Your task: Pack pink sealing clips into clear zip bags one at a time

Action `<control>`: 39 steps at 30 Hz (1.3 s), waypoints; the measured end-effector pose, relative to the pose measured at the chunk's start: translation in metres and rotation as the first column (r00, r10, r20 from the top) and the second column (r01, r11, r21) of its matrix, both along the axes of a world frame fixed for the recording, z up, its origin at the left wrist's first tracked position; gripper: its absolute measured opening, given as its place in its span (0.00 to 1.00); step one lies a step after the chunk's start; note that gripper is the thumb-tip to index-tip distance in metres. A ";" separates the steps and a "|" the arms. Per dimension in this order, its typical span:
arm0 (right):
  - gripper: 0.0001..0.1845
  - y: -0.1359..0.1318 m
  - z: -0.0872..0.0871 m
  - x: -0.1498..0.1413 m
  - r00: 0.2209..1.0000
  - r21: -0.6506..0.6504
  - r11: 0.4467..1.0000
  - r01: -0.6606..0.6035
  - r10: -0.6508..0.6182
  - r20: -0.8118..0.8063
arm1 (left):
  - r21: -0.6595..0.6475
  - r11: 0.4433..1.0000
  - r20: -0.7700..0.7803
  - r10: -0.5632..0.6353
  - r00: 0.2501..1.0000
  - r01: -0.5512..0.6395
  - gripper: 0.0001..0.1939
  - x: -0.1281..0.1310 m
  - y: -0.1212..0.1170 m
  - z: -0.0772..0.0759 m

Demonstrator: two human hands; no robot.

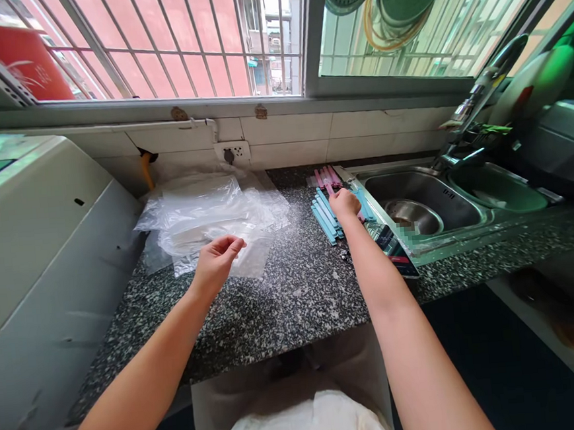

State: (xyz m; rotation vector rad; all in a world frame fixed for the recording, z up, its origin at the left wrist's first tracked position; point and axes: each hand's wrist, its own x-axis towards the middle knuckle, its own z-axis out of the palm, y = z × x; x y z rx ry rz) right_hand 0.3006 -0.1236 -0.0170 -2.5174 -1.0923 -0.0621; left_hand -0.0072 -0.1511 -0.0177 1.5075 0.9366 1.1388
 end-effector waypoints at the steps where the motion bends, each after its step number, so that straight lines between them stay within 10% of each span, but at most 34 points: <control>1: 0.14 0.000 0.001 -0.004 1.000 0.028 1.000 -0.012 0.012 -0.007 | -0.001 1.000 0.002 0.003 1.000 -0.003 0.12 0.000 0.000 0.000; 6: 0.13 -0.008 0.005 -0.035 0.975 0.309 0.926 -0.219 0.221 0.027 | -0.020 1.000 0.018 0.011 1.000 -0.011 0.14 0.000 0.002 -0.003; 11: 0.10 -0.033 0.012 -0.073 0.857 0.496 0.712 -0.497 0.491 0.154 | -0.021 1.000 0.018 0.017 1.000 -0.017 0.14 0.000 0.004 -0.004; 21: 0.08 -0.072 0.002 -0.125 0.632 0.492 0.443 -0.750 0.700 0.332 | -0.041 0.999 -0.007 0.019 1.000 -0.020 0.14 -0.001 0.002 0.001; 39: 0.09 -0.083 -0.021 -0.128 0.601 0.478 0.422 -0.770 0.730 0.325 | -0.150 0.982 -0.017 -0.118 0.993 0.114 0.11 0.004 -0.001 -0.002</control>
